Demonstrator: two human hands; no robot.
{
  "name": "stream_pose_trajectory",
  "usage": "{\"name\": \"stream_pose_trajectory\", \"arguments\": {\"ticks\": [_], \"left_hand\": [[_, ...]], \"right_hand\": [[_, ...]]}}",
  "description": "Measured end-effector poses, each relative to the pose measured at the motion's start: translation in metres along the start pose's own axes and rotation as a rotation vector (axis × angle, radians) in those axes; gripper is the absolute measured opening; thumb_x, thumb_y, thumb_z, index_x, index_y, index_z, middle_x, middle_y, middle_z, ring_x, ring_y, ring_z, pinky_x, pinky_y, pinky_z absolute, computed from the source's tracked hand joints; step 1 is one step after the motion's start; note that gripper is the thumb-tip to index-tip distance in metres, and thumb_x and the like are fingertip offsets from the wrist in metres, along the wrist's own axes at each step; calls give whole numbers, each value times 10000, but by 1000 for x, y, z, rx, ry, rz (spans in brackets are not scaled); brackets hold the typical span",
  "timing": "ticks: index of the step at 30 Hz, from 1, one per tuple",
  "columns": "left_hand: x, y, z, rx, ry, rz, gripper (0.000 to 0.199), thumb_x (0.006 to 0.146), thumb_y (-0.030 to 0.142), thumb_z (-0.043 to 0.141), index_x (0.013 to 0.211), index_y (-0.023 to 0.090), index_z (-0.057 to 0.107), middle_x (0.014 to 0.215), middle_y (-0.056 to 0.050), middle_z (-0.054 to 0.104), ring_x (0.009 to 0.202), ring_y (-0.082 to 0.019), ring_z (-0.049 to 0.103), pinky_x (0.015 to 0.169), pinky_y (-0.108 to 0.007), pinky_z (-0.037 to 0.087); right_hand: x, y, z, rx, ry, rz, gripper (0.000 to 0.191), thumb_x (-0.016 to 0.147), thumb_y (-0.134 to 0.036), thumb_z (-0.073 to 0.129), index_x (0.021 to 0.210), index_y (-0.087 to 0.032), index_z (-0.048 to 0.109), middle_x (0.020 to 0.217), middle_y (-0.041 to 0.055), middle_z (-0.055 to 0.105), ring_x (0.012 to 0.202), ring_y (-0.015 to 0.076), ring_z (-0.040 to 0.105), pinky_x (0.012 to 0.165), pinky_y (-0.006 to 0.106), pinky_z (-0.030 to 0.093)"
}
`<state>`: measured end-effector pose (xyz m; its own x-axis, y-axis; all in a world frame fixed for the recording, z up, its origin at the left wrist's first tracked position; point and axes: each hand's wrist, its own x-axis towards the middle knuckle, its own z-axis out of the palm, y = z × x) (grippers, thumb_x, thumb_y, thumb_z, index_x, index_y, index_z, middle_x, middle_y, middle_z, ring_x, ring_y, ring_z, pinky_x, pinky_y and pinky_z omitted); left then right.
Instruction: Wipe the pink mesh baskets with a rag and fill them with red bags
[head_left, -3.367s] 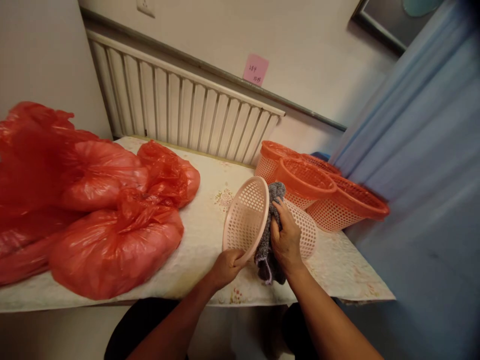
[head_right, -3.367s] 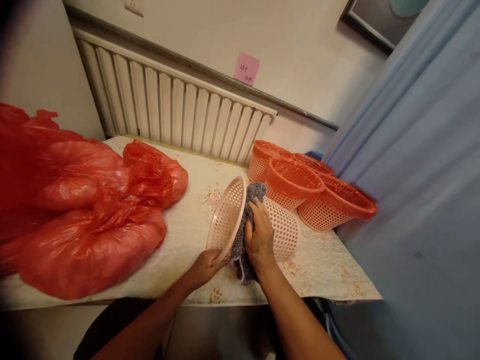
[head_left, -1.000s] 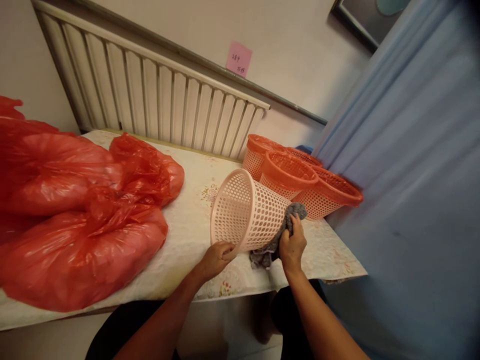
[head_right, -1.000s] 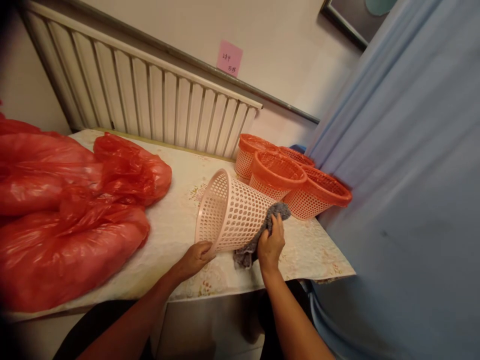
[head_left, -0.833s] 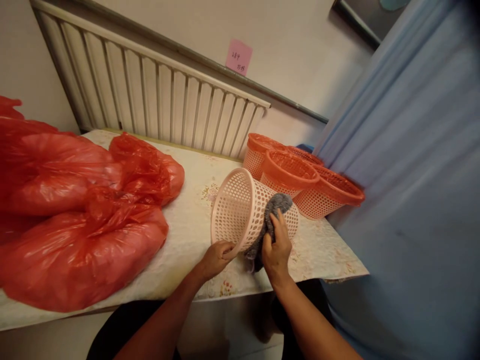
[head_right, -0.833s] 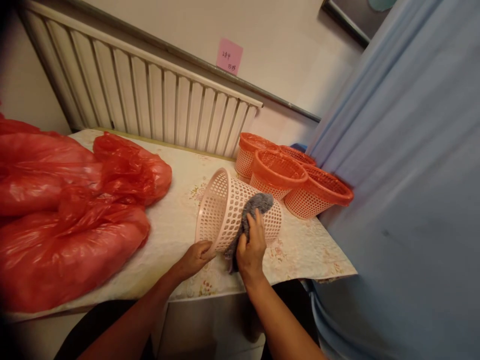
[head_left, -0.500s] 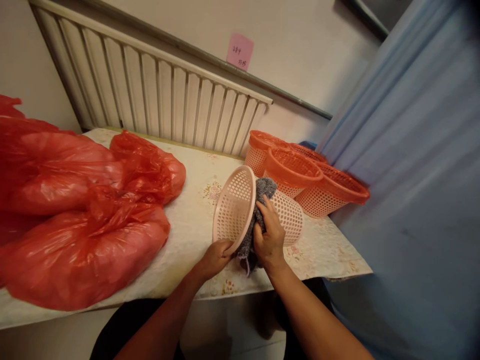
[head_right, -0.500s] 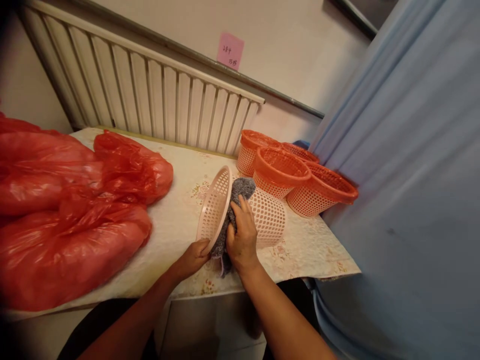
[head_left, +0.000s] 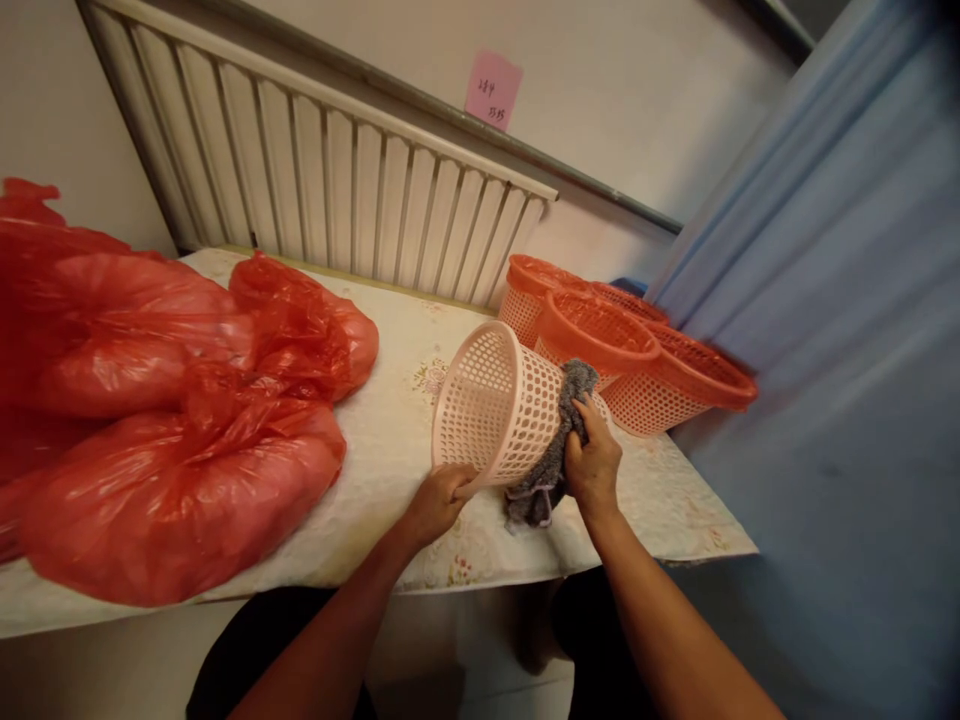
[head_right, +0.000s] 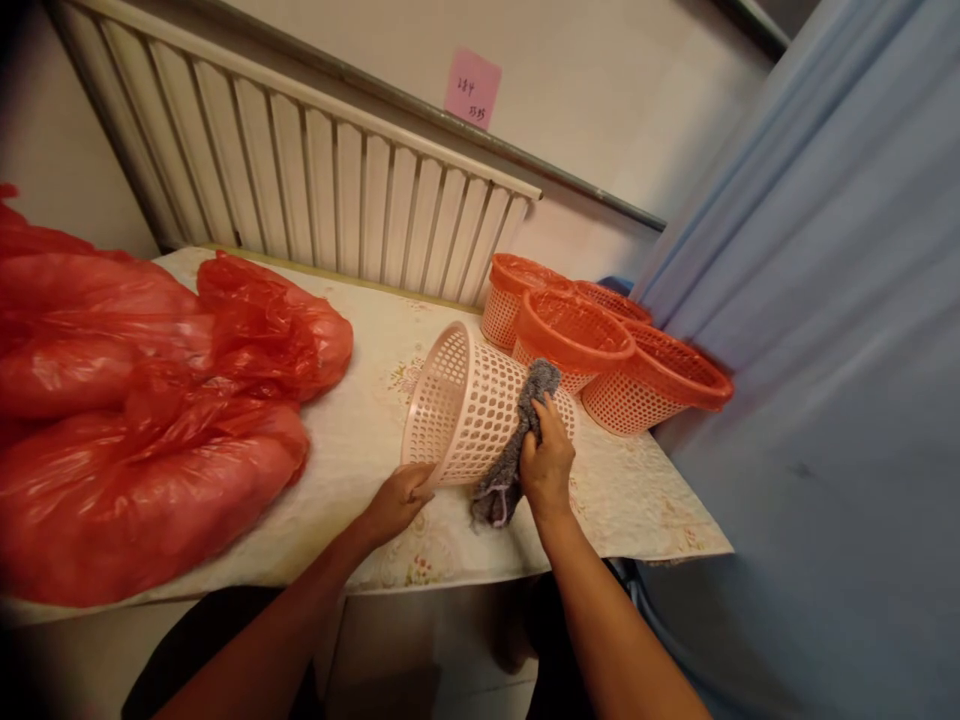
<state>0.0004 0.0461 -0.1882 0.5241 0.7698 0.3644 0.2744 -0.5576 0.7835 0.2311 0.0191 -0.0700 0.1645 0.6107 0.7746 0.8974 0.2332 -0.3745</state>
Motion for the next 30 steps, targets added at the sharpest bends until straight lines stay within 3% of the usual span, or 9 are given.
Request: {"name": "stream_pose_trajectory", "arguments": {"ticks": [6, 11, 16, 20, 25, 27, 30], "left_hand": [[6, -10, 9, 18, 3, 7, 307, 814, 110, 488, 1023, 194, 696, 1097, -53, 700, 1056, -201, 593, 1003, -363, 380], [0, 6, 10, -64, -79, 48, 408, 711, 48, 485, 1040, 175, 690, 1058, -49, 711, 974, -191, 617, 910, -313, 433], [-7, 24, 4, -128, -75, -28, 396, 644, 22, 456, 914, 154, 713, 874, -13, 707, 790, -157, 608, 730, -238, 438], [-8, 25, 3, -128, -40, -49, 266, 695, 54, 472, 810, 137, 698, 755, -1, 668, 722, -143, 578, 658, -218, 411], [-9, 22, 4, -223, -22, -47, 266, 743, 108, 498, 922, 140, 691, 837, -11, 687, 772, -150, 594, 722, -228, 446], [-10, 21, 2, -218, -12, -65, 224, 755, 128, 493, 879, 134, 679, 820, -12, 676, 767, -152, 586, 717, -231, 445], [-9, 18, -1, -155, 0, -94, 153, 749, 131, 478, 750, 134, 631, 719, 4, 614, 698, -138, 536, 657, -222, 414]], "right_hand": [[-4, 65, -8, -120, 46, 132, 492, 736, -129, 414, 1189, -134, 606, 1309, 141, 580, 1233, 246, 530, 1072, 473, 381], [-9, 75, -16, -120, 77, 202, 484, 726, -142, 410, 1160, -144, 625, 1242, 127, 628, 1186, 237, 560, 1050, 462, 403], [-10, 38, -20, -67, 93, 166, 458, 759, -136, 413, 1163, -154, 627, 1313, 119, 582, 1250, 231, 518, 1098, 470, 358], [-12, -28, -17, 63, -10, 52, 465, 790, -110, 403, 1202, -183, 605, 1384, 91, 522, 1305, 217, 467, 1124, 477, 336], [-16, -103, -9, 196, -100, -108, 527, 804, -63, 384, 1286, -212, 536, 1456, 63, 437, 1358, 196, 396, 1152, 457, 313], [-14, -112, -4, 188, -109, -151, 545, 807, -55, 382, 1313, -216, 506, 1469, 61, 416, 1375, 190, 369, 1157, 455, 308], [-4, -102, 4, 136, -110, -203, 568, 789, -31, 377, 1326, -179, 487, 1467, 92, 415, 1385, 180, 347, 1158, 451, 304]]}}
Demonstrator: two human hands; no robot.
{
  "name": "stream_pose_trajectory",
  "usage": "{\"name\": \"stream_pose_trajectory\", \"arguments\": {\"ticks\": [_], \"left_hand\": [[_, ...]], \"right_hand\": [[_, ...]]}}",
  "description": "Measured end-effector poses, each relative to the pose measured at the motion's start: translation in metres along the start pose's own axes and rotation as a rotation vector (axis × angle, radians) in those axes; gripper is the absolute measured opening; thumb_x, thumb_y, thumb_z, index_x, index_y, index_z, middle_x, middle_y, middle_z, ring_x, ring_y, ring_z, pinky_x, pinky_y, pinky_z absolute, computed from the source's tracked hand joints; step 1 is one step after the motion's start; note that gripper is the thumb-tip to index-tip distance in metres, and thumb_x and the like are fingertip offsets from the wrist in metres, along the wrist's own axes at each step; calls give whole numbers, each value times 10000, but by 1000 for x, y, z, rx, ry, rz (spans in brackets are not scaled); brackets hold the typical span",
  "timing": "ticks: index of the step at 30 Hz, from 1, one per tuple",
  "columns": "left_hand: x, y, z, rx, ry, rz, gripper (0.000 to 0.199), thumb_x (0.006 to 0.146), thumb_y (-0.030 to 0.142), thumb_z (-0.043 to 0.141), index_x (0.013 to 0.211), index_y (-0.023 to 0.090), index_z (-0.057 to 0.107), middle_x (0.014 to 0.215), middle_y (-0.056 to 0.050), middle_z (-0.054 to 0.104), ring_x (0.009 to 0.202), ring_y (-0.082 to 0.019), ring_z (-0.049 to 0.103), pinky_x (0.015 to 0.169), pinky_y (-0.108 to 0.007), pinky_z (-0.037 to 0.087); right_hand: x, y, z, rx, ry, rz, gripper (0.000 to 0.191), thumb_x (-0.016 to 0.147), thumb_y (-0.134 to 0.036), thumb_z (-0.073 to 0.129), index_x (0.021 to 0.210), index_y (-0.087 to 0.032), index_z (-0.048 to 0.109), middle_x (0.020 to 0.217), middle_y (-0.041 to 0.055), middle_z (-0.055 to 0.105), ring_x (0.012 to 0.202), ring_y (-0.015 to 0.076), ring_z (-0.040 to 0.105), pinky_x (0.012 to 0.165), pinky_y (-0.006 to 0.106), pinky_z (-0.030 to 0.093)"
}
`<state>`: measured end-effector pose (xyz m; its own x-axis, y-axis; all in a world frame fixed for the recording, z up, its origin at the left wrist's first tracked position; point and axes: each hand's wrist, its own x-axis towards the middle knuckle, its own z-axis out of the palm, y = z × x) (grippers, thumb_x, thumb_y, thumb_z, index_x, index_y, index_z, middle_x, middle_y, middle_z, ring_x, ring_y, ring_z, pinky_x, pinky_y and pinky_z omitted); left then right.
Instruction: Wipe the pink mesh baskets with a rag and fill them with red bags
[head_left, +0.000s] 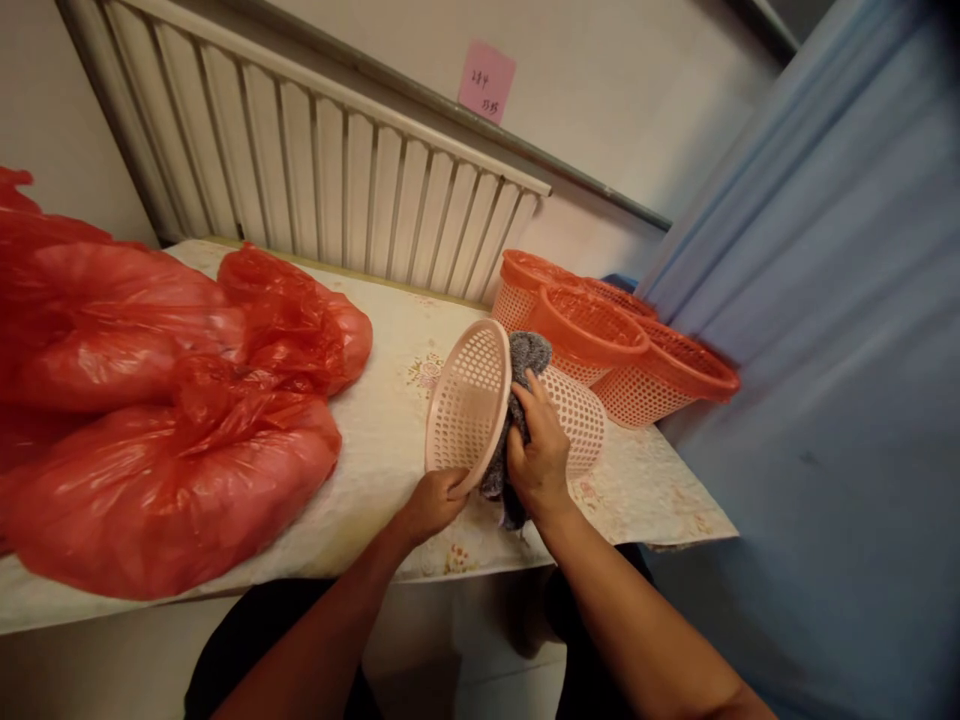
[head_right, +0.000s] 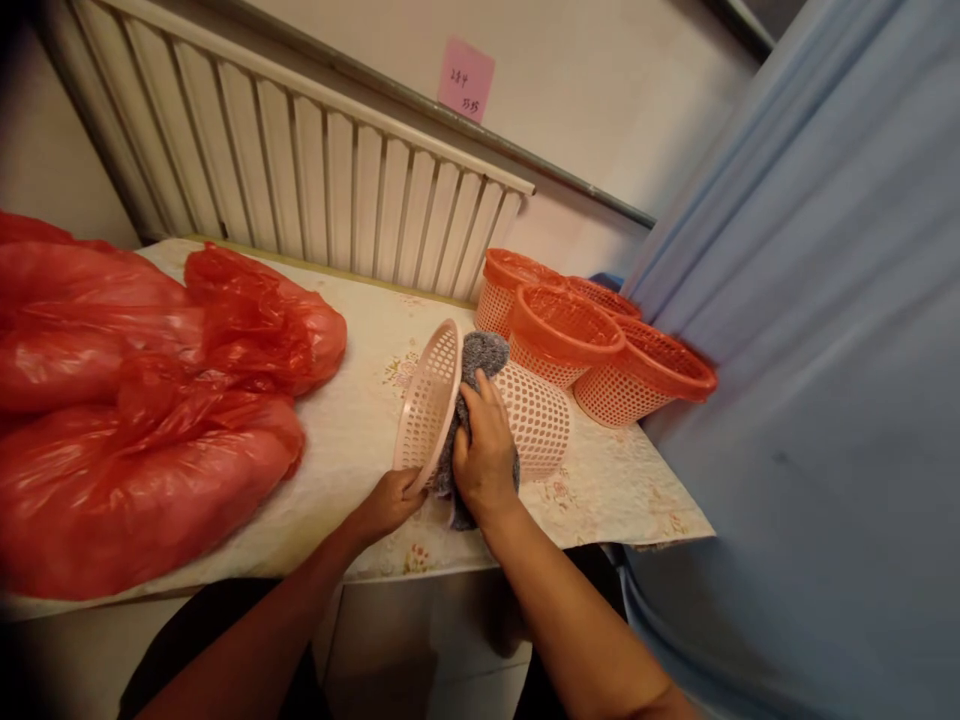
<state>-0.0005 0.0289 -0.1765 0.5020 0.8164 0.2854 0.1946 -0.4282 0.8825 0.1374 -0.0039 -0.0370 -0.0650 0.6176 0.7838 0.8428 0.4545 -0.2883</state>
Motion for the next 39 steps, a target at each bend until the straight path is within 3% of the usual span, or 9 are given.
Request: {"name": "stream_pose_trajectory", "arguments": {"ticks": [3, 7, 14, 22, 26, 30, 35, 39], "left_hand": [[1, 1, -3, 45, 15, -8, 129, 733, 120, 464, 644, 140, 556, 629, 29, 520, 622, -113, 467, 603, -211, 362], [0, 4, -6, 34, 36, -8, 141, 758, 151, 450, 655, 143, 545, 622, 36, 500, 606, -107, 441, 600, -213, 352], [-10, 7, 7, 18, -3, -24, 214, 647, 73, 407, 709, 126, 605, 697, 13, 576, 675, -131, 513, 650, -219, 390], [-30, 27, 31, 2, -57, -106, 387, 612, 56, 403, 886, 128, 667, 795, -2, 642, 774, -157, 565, 722, -227, 417], [-35, 40, 39, 37, -47, -141, 353, 572, 37, 397, 807, 125, 646, 755, 6, 618, 753, -152, 545, 715, -224, 413], [-40, 51, 46, 48, -21, -167, 353, 549, 22, 397, 791, 121, 634, 760, 3, 619, 767, -157, 550, 730, -229, 424], [-43, 60, 53, 20, 34, -212, 396, 541, 30, 420, 855, 125, 643, 844, -7, 660, 831, -175, 576, 804, -250, 448], [-46, 63, 57, -41, 90, -217, 377, 586, 64, 452, 901, 127, 649, 903, -23, 681, 871, -188, 584, 854, -276, 452]], "right_hand": [[9, 29, 2, -41, 11, 3, 565, 756, -13, 380, 1286, -148, 520, 1434, 116, 458, 1361, 169, 387, 1149, 434, 318], [14, 71, -2, -80, -7, 85, 531, 727, -19, 403, 1209, -148, 587, 1389, 110, 515, 1303, 188, 468, 1126, 431, 348], [-10, 137, -27, -154, 48, 238, 507, 703, -38, 404, 1150, -121, 627, 1321, 135, 574, 1248, 228, 522, 1096, 444, 372], [-49, 170, -64, -173, 193, 359, 507, 696, -49, 388, 1135, -124, 631, 1278, 136, 604, 1228, 224, 534, 1085, 436, 379], [-70, 161, -63, -135, 260, 408, 524, 718, -58, 373, 1192, -101, 592, 1327, 157, 559, 1276, 224, 488, 1098, 437, 361], [-84, 134, -55, -58, 309, 453, 534, 740, -63, 363, 1233, -105, 565, 1388, 163, 498, 1320, 230, 438, 1109, 462, 342], [-94, 70, -45, 82, 270, 351, 535, 777, -58, 360, 1275, -139, 536, 1449, 137, 430, 1368, 226, 367, 1124, 491, 320], [-100, 9, -40, 178, 194, 107, 585, 770, -22, 355, 1322, -159, 490, 1468, 117, 407, 1385, 223, 343, 1124, 500, 336]]}}
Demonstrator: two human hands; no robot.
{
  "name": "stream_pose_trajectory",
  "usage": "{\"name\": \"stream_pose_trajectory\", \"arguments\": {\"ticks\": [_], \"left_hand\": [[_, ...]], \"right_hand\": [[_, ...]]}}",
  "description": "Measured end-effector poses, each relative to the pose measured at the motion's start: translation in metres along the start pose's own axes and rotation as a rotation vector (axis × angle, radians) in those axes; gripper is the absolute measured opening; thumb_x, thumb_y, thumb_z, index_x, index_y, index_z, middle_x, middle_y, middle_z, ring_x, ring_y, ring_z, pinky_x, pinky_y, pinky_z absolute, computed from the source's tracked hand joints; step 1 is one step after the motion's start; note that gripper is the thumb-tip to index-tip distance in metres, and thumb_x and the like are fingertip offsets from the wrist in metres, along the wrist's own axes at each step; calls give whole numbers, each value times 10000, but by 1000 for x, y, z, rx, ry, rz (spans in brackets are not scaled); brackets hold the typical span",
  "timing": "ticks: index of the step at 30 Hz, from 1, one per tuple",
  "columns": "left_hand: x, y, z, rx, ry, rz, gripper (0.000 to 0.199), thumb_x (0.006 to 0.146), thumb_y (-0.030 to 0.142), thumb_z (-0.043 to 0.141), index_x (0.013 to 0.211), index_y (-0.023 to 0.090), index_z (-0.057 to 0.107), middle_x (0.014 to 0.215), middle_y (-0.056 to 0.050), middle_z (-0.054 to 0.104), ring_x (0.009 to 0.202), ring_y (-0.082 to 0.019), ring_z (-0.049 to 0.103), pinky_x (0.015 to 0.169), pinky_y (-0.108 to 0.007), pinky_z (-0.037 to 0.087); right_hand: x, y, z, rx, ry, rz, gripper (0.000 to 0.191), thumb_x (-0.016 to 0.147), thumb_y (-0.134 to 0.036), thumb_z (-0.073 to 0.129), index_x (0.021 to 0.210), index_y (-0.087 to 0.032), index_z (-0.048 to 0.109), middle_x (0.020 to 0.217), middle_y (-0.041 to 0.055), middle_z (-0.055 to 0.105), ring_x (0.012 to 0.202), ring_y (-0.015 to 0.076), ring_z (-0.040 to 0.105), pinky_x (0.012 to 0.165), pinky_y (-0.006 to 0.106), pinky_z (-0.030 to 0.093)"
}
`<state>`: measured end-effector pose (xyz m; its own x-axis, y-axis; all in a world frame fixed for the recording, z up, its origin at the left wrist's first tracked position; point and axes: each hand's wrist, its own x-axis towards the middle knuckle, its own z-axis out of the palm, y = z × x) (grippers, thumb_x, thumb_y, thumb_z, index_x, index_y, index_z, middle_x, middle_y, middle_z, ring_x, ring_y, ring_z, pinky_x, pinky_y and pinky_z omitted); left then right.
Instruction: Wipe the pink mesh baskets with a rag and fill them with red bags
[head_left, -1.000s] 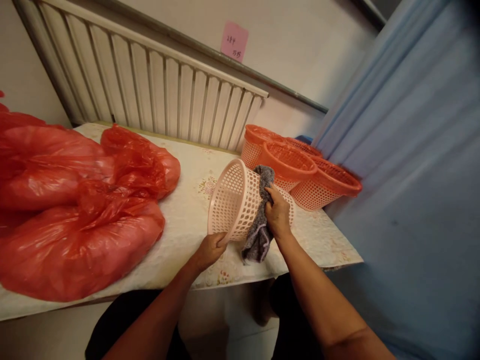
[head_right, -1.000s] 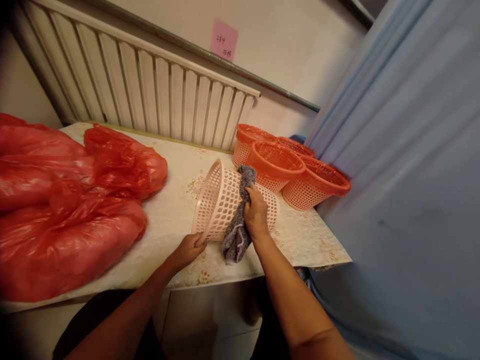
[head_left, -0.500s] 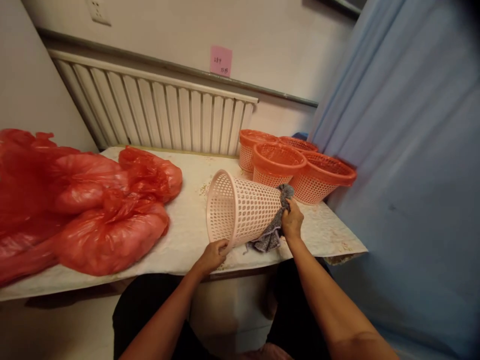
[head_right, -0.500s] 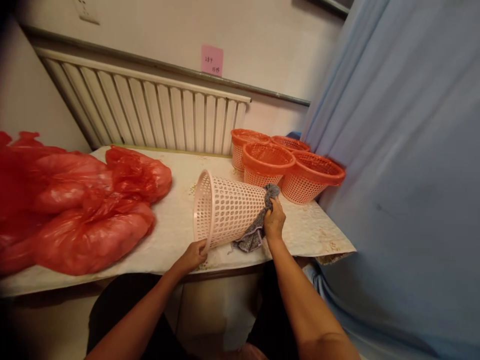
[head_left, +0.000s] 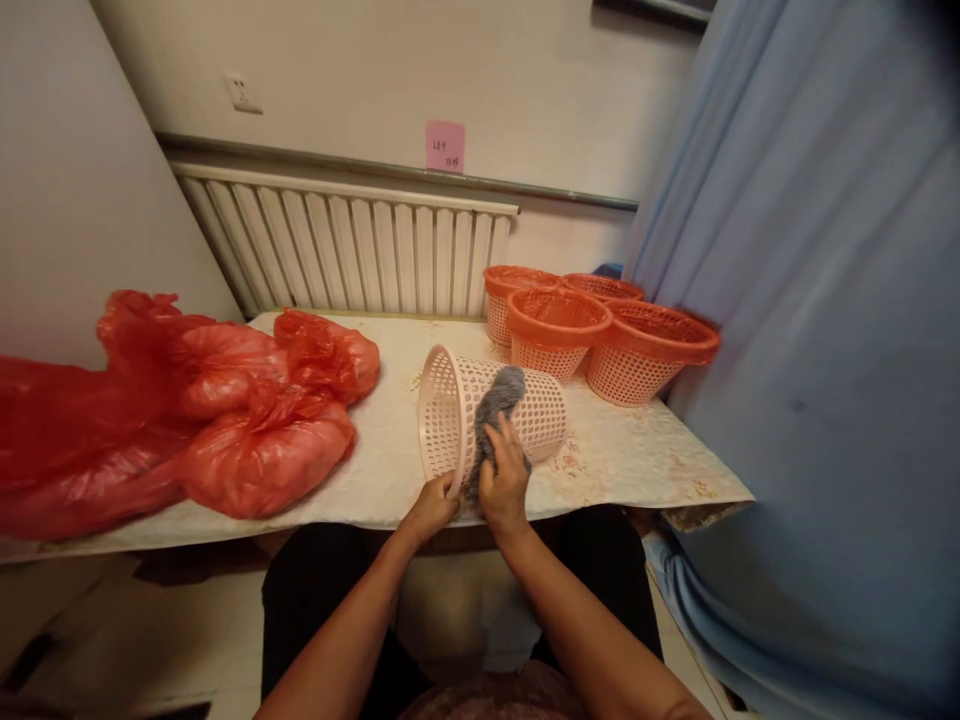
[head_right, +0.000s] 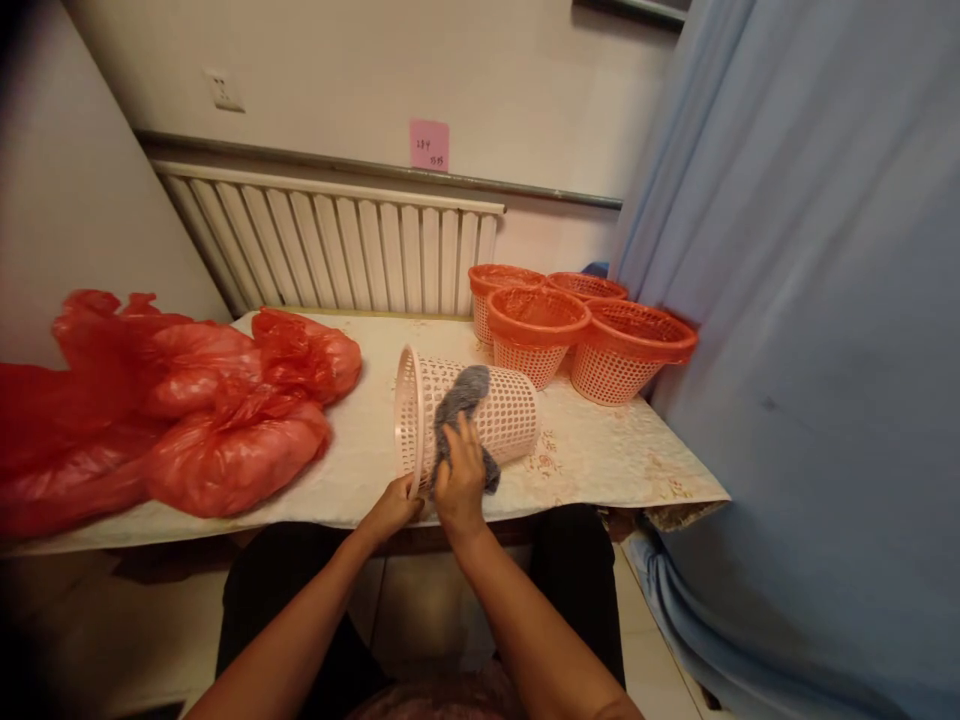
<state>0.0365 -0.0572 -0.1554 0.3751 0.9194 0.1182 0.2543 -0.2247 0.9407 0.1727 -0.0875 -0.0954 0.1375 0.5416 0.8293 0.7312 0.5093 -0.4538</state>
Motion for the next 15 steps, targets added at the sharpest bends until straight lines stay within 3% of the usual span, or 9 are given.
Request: {"name": "stream_pose_trajectory", "arguments": {"ticks": [3, 6, 10, 15], "left_hand": [[-4, -1, -2, -50, 33, -12, 249, 654, 126, 469, 830, 126, 645, 850, -40, 678, 837, -197, 587, 807, -285, 471], [-6, -3, -5, -56, 50, -47, 242, 637, 137, 483, 818, 125, 645, 813, -43, 671, 797, -194, 585, 768, -281, 477], [-3, -5, -6, -58, 73, -79, 303, 596, 134, 483, 853, 122, 645, 784, -29, 657, 737, -175, 571, 704, -255, 470], [-2, -1, -6, -55, 95, -126, 355, 609, 151, 458, 902, 119, 655, 680, 4, 622, 659, -157, 558, 641, -236, 452]], "right_hand": [[1, -26, 3, 30, -71, -110, 643, 742, 1, 366, 1355, -172, 453, 1488, 101, 378, 1402, 227, 311, 1139, 505, 325], [11, -30, 1, 5, -133, -124, 654, 732, 17, 358, 1357, -152, 450, 1500, 107, 356, 1422, 225, 263, 1153, 497, 309], [30, -14, -3, -27, -188, -140, 606, 744, 22, 350, 1319, -115, 489, 1485, 134, 376, 1417, 218, 271, 1158, 481, 302], [50, 21, -5, -50, -166, -101, 574, 736, 24, 355, 1263, -106, 541, 1443, 145, 437, 1381, 202, 344, 1151, 448, 313]]}}
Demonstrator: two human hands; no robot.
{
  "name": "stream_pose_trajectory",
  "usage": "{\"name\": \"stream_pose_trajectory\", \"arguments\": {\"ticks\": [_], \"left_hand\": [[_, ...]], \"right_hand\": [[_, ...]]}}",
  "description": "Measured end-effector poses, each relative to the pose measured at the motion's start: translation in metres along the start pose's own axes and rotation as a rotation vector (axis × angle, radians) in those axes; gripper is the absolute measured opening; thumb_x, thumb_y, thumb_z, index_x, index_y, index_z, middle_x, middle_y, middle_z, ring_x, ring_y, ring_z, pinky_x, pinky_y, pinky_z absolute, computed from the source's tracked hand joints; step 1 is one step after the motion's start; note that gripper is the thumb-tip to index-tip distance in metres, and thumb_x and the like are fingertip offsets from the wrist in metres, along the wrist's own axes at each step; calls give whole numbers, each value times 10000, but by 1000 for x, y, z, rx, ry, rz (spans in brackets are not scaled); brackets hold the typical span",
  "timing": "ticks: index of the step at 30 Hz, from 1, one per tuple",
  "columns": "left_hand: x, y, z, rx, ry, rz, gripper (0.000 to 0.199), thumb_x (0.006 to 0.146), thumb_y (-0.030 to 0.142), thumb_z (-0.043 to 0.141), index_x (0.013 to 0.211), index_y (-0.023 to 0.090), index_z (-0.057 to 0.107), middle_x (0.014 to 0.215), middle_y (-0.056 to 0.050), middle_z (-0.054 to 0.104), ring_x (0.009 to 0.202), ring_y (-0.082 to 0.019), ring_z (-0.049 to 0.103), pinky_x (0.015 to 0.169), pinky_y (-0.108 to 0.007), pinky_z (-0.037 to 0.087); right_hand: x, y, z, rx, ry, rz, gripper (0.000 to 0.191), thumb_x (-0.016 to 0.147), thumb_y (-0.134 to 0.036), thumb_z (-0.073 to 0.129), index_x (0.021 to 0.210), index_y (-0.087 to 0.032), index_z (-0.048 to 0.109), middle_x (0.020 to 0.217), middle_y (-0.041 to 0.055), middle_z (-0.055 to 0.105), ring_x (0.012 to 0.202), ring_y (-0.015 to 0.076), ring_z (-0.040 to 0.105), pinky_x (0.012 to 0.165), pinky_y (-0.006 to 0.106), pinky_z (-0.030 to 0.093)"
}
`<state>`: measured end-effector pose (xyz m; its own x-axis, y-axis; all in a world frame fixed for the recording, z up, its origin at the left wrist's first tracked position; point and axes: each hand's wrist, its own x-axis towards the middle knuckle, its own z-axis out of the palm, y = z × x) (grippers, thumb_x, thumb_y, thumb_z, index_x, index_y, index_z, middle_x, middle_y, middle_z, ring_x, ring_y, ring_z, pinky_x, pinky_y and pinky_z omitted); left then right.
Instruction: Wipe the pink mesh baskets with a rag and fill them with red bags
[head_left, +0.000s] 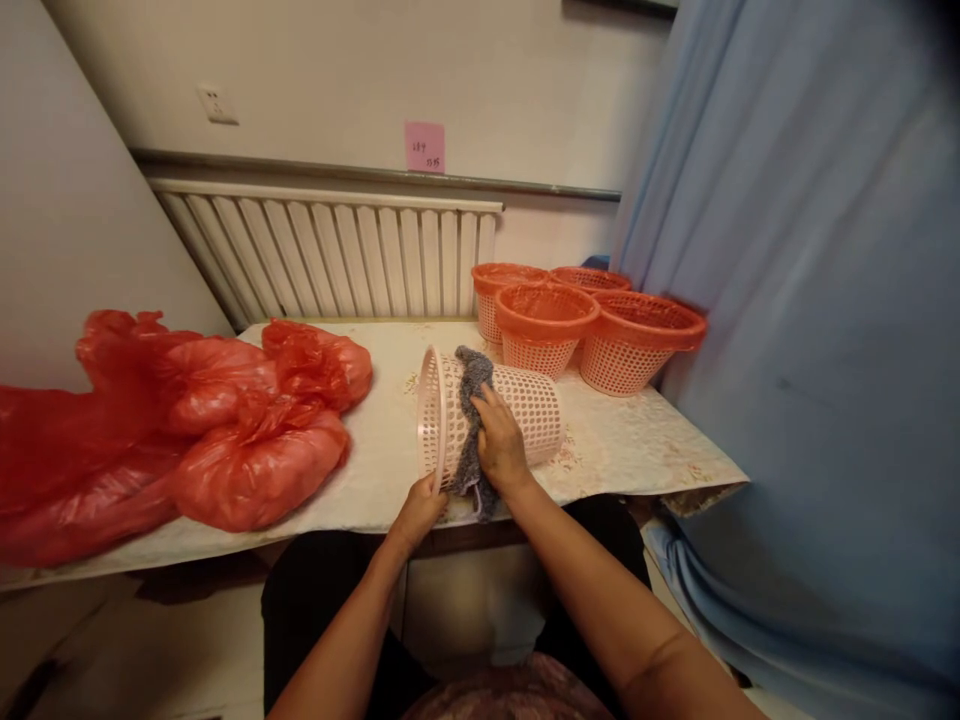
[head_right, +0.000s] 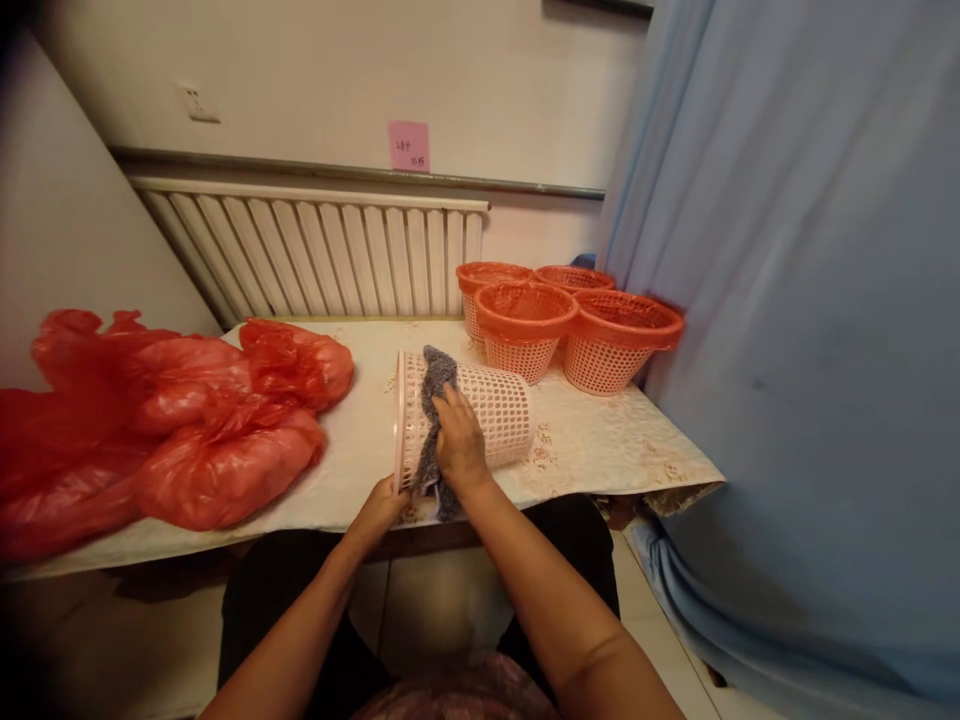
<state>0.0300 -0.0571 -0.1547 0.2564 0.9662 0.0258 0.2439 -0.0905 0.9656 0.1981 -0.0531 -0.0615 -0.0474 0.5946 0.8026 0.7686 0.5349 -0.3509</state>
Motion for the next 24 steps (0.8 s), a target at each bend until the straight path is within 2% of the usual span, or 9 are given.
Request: {"name": "stream_pose_trajectory", "arguments": {"ticks": [2, 7, 10, 13, 16, 19, 24], "left_hand": [[-1, 2, 0, 17, 0, 5, 371, 597, 137, 451, 901, 117, 662, 709, -3, 642, 695, -165, 574, 675, -247, 463], [-4, 7, 3, 61, -42, 55, 460, 594, 106, 449, 1000, 108, 665, 938, -50, 702, 921, -208, 609, 892, -312, 457], [-5, 10, 6, 80, -56, 49, 490, 597, 91, 458, 1042, 115, 662, 993, -53, 706, 956, -215, 607, 912, -318, 455], [-7, 14, 7, 82, -78, 53, 515, 586, 65, 458, 1058, 110, 660, 1012, -56, 705, 942, -211, 607, 897, -312, 457], [-10, 18, 7, 76, -103, 66, 508, 604, 70, 472, 1077, 102, 657, 1014, -60, 700, 926, -212, 604, 875, -315, 460], [-11, 26, 6, 55, -143, 72, 456, 657, 127, 521, 1093, 100, 655, 1010, -58, 700, 914, -217, 607, 863, -320, 464], [-12, 44, 1, -8, -250, 97, 460, 688, 236, 634, 1129, 105, 649, 1097, -75, 692, 981, -235, 613, 911, -332, 454]], "right_hand": [[3, 19, -2, -12, 16, 43, 572, 728, 24, 355, 1248, -109, 553, 1428, 143, 458, 1367, 199, 367, 1143, 447, 323], [4, 73, -16, -90, 50, 156, 534, 727, 3, 381, 1207, -112, 584, 1408, 138, 486, 1334, 205, 415, 1127, 439, 334], [1, 100, -28, -144, 77, 207, 533, 726, -6, 387, 1207, -125, 582, 1405, 128, 493, 1320, 202, 430, 1113, 444, 348], [-5, 118, -39, -174, 128, 276, 542, 721, -12, 384, 1212, -126, 583, 1393, 129, 506, 1306, 200, 448, 1108, 429, 355], [-15, 125, -44, -187, 184, 358, 538, 720, -27, 379, 1204, -123, 594, 1366, 135, 531, 1291, 209, 471, 1103, 424, 361], [-26, 122, -43, -195, 211, 418, 525, 727, -54, 385, 1209, -93, 588, 1354, 165, 533, 1288, 232, 474, 1098, 435, 364], [-43, 92, -32, -155, 246, 410, 532, 751, -68, 380, 1253, -104, 554, 1408, 159, 477, 1329, 240, 428, 1113, 464, 344]]}}
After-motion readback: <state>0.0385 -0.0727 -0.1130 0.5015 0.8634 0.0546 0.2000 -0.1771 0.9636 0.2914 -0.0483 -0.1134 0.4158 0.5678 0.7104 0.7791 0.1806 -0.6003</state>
